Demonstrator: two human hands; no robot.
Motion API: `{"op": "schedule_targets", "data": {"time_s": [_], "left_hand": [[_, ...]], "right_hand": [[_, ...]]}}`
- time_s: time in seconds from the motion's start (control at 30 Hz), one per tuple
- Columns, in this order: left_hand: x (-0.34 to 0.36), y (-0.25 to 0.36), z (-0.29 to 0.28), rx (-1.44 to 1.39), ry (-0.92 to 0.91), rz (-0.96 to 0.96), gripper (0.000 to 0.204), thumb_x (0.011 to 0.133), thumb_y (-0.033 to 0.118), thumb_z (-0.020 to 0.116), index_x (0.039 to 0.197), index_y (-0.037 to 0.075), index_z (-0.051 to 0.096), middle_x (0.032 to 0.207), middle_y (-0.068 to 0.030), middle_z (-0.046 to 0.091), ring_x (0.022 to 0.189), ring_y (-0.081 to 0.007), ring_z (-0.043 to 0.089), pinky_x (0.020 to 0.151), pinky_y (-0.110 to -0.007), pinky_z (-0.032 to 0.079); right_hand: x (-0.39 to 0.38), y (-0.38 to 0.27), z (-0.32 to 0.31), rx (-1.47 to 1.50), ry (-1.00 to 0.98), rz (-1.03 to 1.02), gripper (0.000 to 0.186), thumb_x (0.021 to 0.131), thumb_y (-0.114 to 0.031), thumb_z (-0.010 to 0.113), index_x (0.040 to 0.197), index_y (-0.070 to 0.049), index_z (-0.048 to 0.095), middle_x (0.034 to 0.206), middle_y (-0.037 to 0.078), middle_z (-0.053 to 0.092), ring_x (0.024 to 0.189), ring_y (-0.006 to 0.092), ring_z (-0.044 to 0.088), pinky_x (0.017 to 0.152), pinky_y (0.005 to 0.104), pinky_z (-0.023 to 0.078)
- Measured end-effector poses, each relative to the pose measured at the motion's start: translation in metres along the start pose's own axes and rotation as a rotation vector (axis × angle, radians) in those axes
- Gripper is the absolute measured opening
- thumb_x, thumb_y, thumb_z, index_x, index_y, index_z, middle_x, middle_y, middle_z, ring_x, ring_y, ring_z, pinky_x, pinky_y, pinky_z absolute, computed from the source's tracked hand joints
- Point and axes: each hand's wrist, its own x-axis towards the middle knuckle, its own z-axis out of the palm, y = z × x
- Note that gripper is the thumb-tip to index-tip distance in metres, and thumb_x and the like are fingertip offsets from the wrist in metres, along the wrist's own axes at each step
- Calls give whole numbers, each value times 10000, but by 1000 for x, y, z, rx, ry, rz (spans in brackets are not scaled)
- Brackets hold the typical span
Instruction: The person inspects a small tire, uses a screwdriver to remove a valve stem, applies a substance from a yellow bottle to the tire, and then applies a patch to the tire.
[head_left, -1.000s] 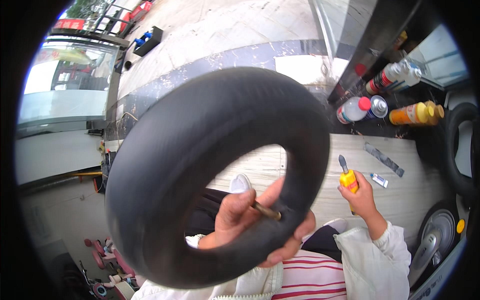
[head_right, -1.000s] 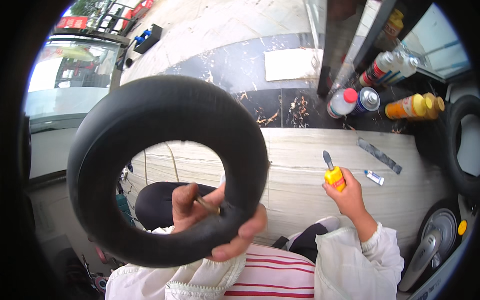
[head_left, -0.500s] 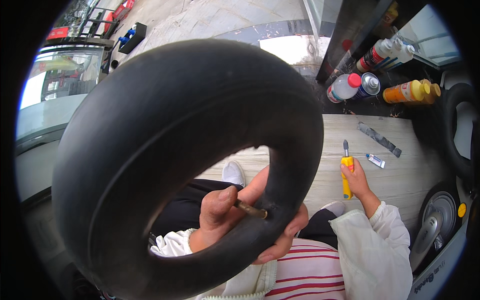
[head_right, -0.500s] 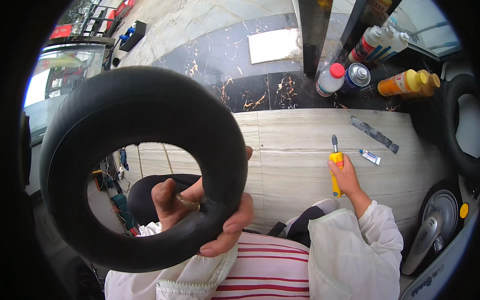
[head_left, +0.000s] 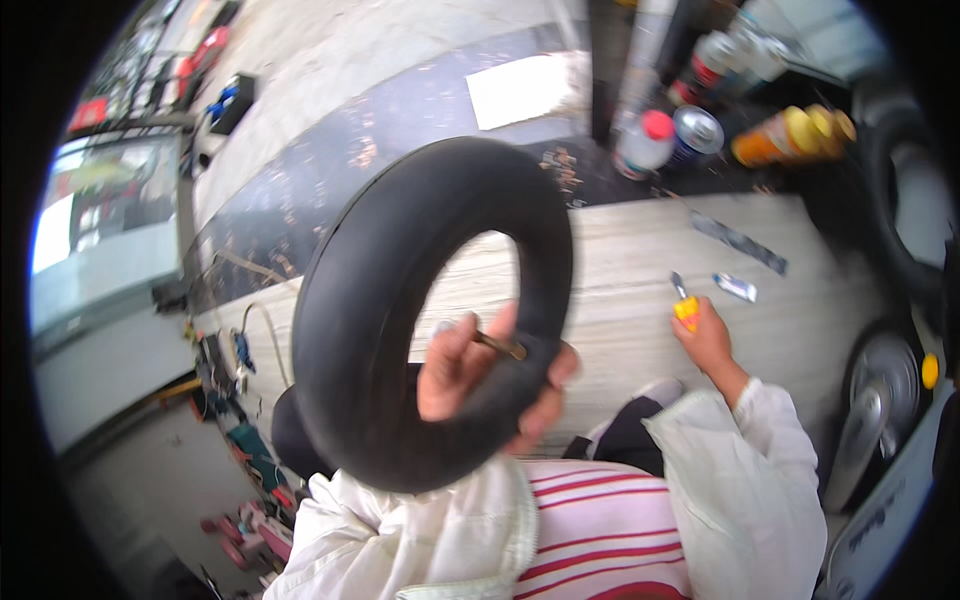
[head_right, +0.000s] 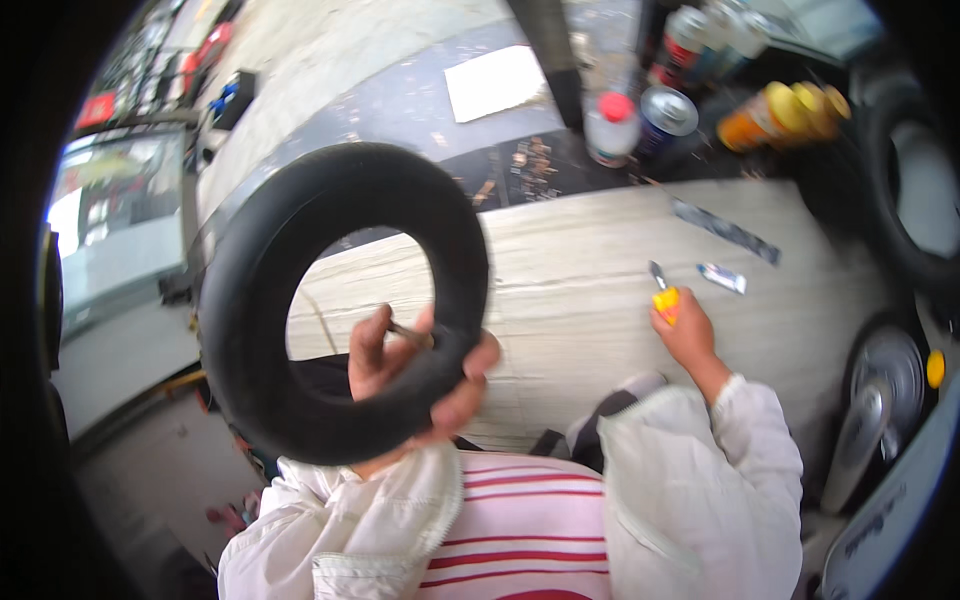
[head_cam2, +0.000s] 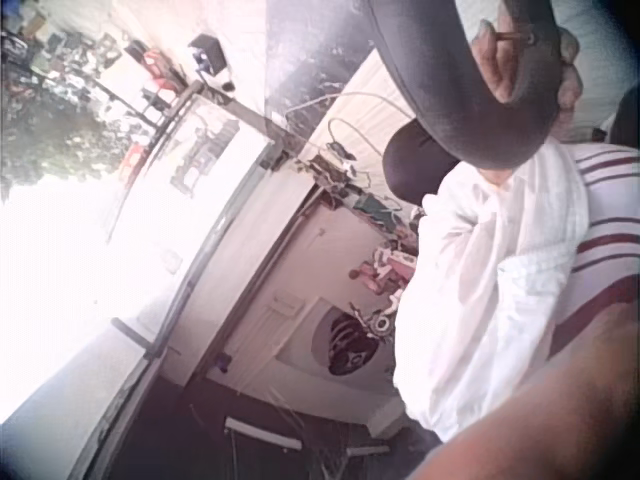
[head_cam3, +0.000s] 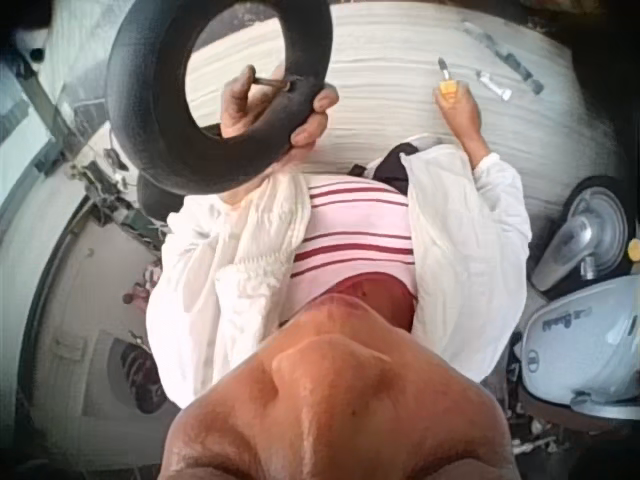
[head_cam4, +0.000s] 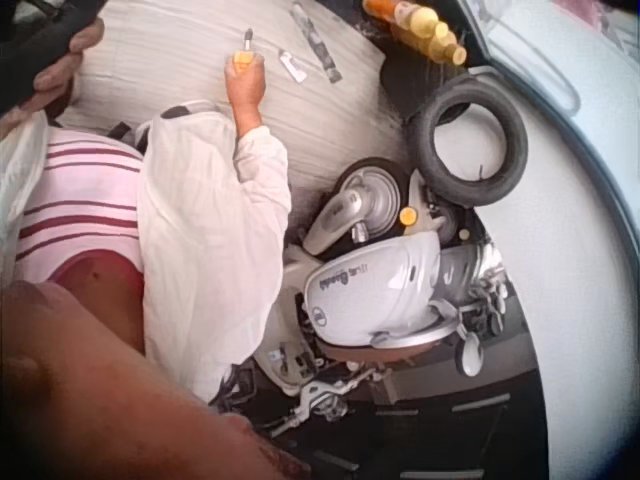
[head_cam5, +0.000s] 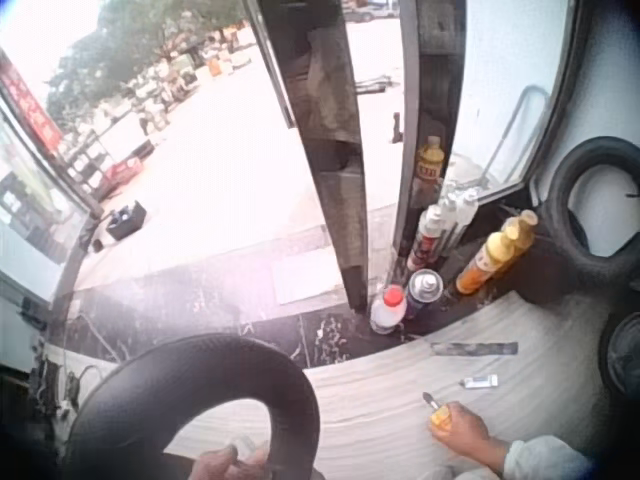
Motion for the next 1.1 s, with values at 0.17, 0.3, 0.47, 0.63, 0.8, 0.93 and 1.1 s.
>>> {"op": "schedule_targets", "data": {"time_s": [0.17, 0.3, 0.47, 0.63, 0.8, 0.93, 1.1], "left_hand": [[52, -3, -91, 266, 313, 20, 467, 1026, 502, 443, 1205, 93, 578, 963, -100, 642, 840, -251, 671, 610, -410, 580], [90, -18, -147, 507, 681, 93, 396, 982, 517, 509, 1127, 155, 583, 940, -29, 657, 721, -222, 668, 518, -356, 485], [129, -19, -186, 698, 732, 109, 339, 964, 441, 591, 1143, 159, 532, 944, -32, 627, 767, -192, 660, 575, -379, 505], [169, -11, -209, 1259, 726, 186, 798, 946, 352, 661, 1552, 19, 262, 1224, -119, 536, 1041, -211, 543, 889, -345, 466], [187, -8, -219, 1453, 715, 214, 765, 942, 312, 682, 1528, 14, 290, 1256, -134, 547, 1060, -208, 551, 931, -326, 449], [189, -10, -220, 1466, 740, 248, 758, 939, 289, 706, 1511, 3, 300, 1239, -127, 557, 1060, -201, 555, 937, -326, 453], [190, -13, -222, 1519, 766, 243, 816, 940, 321, 735, 1515, -22, 268, 1307, -159, 543, 1141, -222, 559, 993, -322, 445]], "right_hand": [[-7, 30, 10, -243, 90, -120, 408, 812, -310, 802, 1035, -81, 549, 975, 148, 627, 951, 356, 642, 741, 483, 542], [-7, 30, 9, -306, 51, -110, 452, 817, -360, 808, 1051, -65, 558, 1023, 146, 606, 959, 344, 641, 768, 465, 551], [7, 45, -19, -147, 234, 30, 390, 851, -321, 784, 1091, -67, 611, 1085, 141, 587, 992, 341, 630, 787, 453, 553], [34, 81, -55, -194, 381, 94, 364, 895, -159, 722, 1237, -81, 626, 1211, 150, 589, 1111, 358, 601, 942, 439, 523], [72, 112, -74, -269, 587, 79, 464, 840, -95, 743, 1290, -113, 632, 1264, 125, 595, 1180, 360, 561, 1019, 439, 488], [98, 126, -81, -267, 577, 22, 501, 812, -99, 764, 1296, -121, 636, 1284, 101, 599, 1208, 342, 555, 1067, 454, 449], [109, 123, -81, -284, 471, -54, 489, 804, -167, 807, 1265, -138, 648, 1285, 89, 596, 1256, 314, 538, 1101, 448, 406]]}}
